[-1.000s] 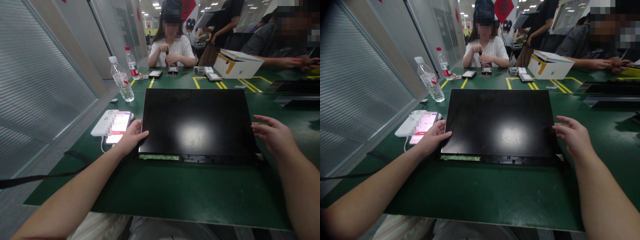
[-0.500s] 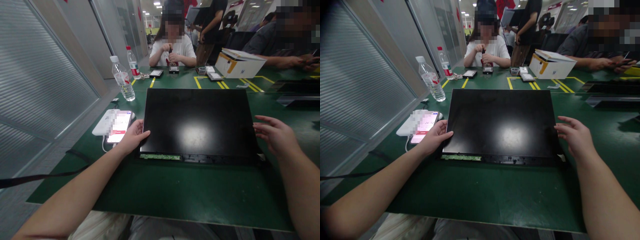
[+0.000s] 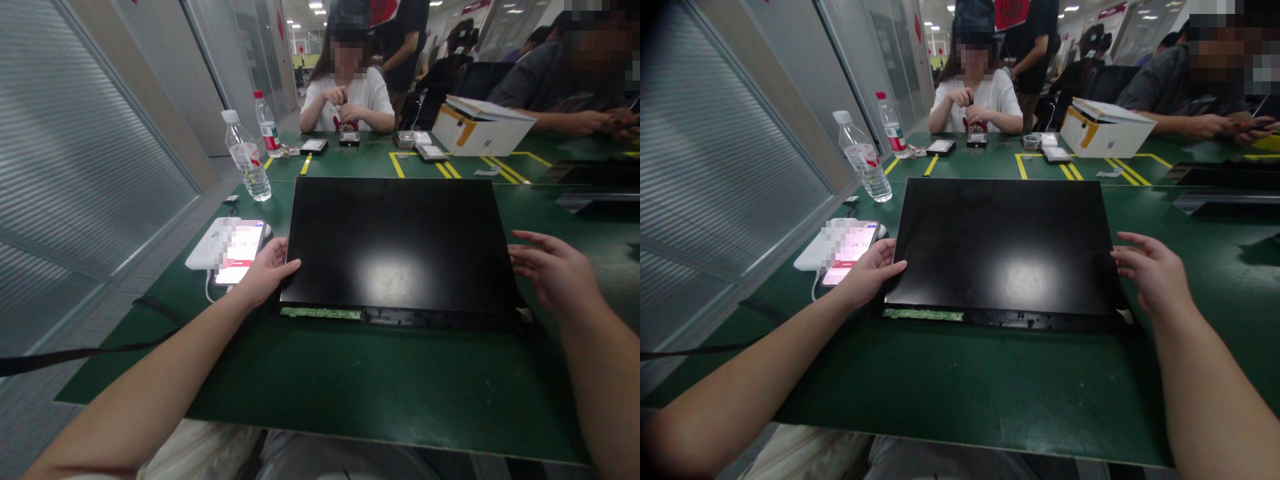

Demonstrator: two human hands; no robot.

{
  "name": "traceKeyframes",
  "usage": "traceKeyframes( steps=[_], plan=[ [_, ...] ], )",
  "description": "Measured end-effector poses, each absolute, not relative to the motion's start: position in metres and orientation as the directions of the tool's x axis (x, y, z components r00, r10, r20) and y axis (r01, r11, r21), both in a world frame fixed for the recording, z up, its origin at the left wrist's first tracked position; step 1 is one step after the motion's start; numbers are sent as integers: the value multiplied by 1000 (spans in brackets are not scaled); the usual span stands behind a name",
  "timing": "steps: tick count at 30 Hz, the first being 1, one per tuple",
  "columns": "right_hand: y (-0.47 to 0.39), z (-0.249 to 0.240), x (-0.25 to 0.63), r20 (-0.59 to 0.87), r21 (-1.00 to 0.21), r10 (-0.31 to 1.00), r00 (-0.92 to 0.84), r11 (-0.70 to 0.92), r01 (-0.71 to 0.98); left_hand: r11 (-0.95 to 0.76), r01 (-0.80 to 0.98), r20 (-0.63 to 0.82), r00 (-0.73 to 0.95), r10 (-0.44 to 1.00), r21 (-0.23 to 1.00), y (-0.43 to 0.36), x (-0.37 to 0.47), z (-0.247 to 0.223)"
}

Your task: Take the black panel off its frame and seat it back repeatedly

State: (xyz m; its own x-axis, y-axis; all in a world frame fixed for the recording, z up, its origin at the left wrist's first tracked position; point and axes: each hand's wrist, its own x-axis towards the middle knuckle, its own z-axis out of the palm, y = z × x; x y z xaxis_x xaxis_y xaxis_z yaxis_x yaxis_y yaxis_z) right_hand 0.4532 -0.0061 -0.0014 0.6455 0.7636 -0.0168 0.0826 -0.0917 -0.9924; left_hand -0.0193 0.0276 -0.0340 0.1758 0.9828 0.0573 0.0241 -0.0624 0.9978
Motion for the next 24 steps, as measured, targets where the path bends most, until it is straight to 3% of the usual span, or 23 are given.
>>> traceKeyframes(
  steps=[24],
  plan=[
    [-7, 1, 451, 10, -992, 762, 648, -74, 102, -130, 157, 95, 209, 973, 979, 25, -21, -31]
  ],
)
